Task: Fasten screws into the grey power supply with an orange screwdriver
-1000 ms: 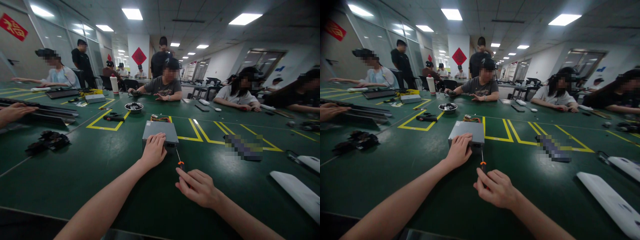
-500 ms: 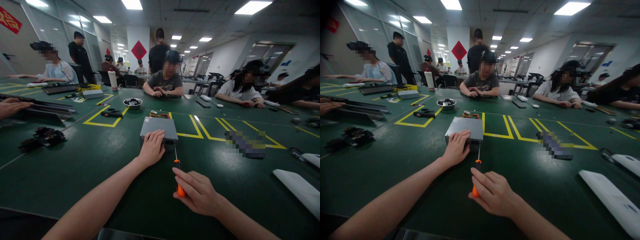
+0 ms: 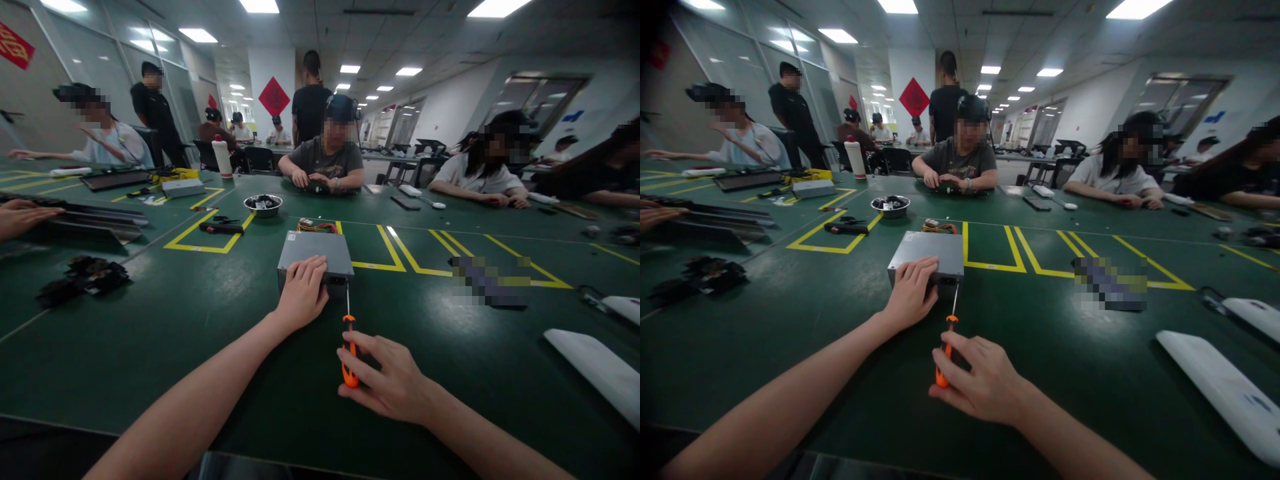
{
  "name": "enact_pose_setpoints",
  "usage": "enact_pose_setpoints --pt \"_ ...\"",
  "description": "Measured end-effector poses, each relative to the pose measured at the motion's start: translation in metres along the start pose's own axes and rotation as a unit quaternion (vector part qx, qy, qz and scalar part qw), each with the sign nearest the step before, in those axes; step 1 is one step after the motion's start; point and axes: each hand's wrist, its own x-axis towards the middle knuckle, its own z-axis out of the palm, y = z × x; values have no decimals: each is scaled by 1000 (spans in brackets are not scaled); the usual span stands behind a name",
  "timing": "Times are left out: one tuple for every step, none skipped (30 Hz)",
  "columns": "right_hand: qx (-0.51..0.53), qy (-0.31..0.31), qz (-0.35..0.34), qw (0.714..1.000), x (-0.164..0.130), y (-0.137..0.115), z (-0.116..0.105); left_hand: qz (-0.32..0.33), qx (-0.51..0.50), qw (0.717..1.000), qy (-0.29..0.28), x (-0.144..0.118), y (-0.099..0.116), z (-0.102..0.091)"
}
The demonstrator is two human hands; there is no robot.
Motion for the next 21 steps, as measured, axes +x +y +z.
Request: enact_pose_setpoints --pt "3 12 2 1000 -1 0 2 0 0 1000 0 0 0 0" --pt "9 20 6 1000 -3 0 5 0 0 1000 -1 0 0 0" --pt "18 23 13 1000 -5 0 7 0 0 1000 -2 0 0 -1" --pt "28 23 23 999 -7 0 9 -1 -1 1000 -4 0 0 -1" --pt "38 21 32 999 -9 0 11 -2 -1 1000 -5 0 0 -1" --pt "46 16 38 998 -10 0 11 -2 -1 1000 -5 1 0 -1" --pt "50 5 41 998 -10 0 10 -3 -1 1000 -5 1 0 -1" --pt "47 -12 38 998 -9 0 9 -3 -1 1000 -5 1 0 -1" --pt "39 -31 32 998 -8 0 7 -3 -1 1000 -6 1 0 -1" --pt "28 -49 23 998 -6 0 5 -2 0 1000 -6 0 0 -1" --pt "17 -60 15 998 -3 0 3 -2 0 1000 -6 0 0 -1" --pt "7 -63 10 998 -1 0 1 -1 0 1000 -6 0 0 -1" --pt "2 -56 4 998 0 0 1 -1 0 1000 -6 0 0 -1" --pt "-1 -44 0 999 1 0 1 -1 0 1000 -6 0 0 -1" --pt "0 -32 -2 999 1 0 3 -1 0 1000 -4 0 0 0" --pt "1 -19 -1 1000 0 0 4 0 0 1000 -3 0 0 0" --pt "3 -9 1 1000 -2 0 7 0 0 1000 -3 0 0 0" --pt "6 0 4 1000 -3 0 9 1 -1 1000 -1 0 0 0" --pt "9 6 9 1000 -5 -1 11 1 -2 1000 0 1 0 0" --pt "13 9 16 1000 -6 -1 12 1 -3 1000 1 1 0 0" --pt "19 7 22 1000 -8 -1 12 1 -3 1000 1 1 0 0"
